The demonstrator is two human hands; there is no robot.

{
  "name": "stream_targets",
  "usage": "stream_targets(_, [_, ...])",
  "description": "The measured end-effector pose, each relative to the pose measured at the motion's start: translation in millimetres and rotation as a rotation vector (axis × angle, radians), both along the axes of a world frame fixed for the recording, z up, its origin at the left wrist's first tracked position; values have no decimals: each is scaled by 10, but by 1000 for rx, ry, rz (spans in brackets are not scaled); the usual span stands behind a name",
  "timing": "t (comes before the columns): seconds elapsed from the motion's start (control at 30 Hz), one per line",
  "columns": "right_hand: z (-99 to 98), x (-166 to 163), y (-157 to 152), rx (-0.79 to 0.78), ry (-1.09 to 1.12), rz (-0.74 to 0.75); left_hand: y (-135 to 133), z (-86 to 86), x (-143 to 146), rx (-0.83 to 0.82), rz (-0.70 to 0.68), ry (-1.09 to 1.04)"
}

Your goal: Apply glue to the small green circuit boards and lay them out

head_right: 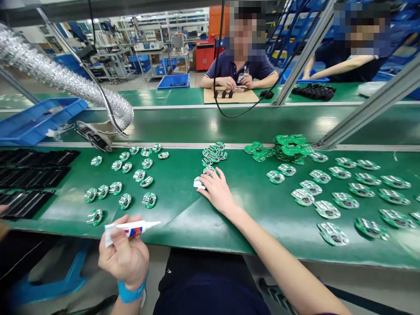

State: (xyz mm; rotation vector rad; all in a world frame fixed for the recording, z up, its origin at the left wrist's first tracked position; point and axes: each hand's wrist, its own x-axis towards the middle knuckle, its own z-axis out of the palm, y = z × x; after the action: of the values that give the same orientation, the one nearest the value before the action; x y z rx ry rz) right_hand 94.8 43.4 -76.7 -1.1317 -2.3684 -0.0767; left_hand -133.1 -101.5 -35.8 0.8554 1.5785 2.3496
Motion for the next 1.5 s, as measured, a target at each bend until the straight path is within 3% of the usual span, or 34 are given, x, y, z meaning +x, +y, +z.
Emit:
stream_targets(0.17, [24, -96, -491, 30, 20, 128, -1, -154, 195, -180, -136, 95])
stream_targets(0.33, [-43, -110, -760, -207, 189, 146, 61, -252, 276, -245, -152, 250])
stream_targets(0.53, [-107, -81, -737, -279, 254, 151, 76, -295, 283, -271, -136, 289])
stream_targets(0.93, [40, -176, -785, -36, 263, 239, 169, -470, 368, -207, -156, 465])
stream_targets(1.17, [56, -177, -790, 11, 271, 240, 145, -486, 433, -224, -227, 577])
stream_targets(1.5, [71, -166, -798, 48, 280, 226, 204, -501, 355, -197, -167, 607])
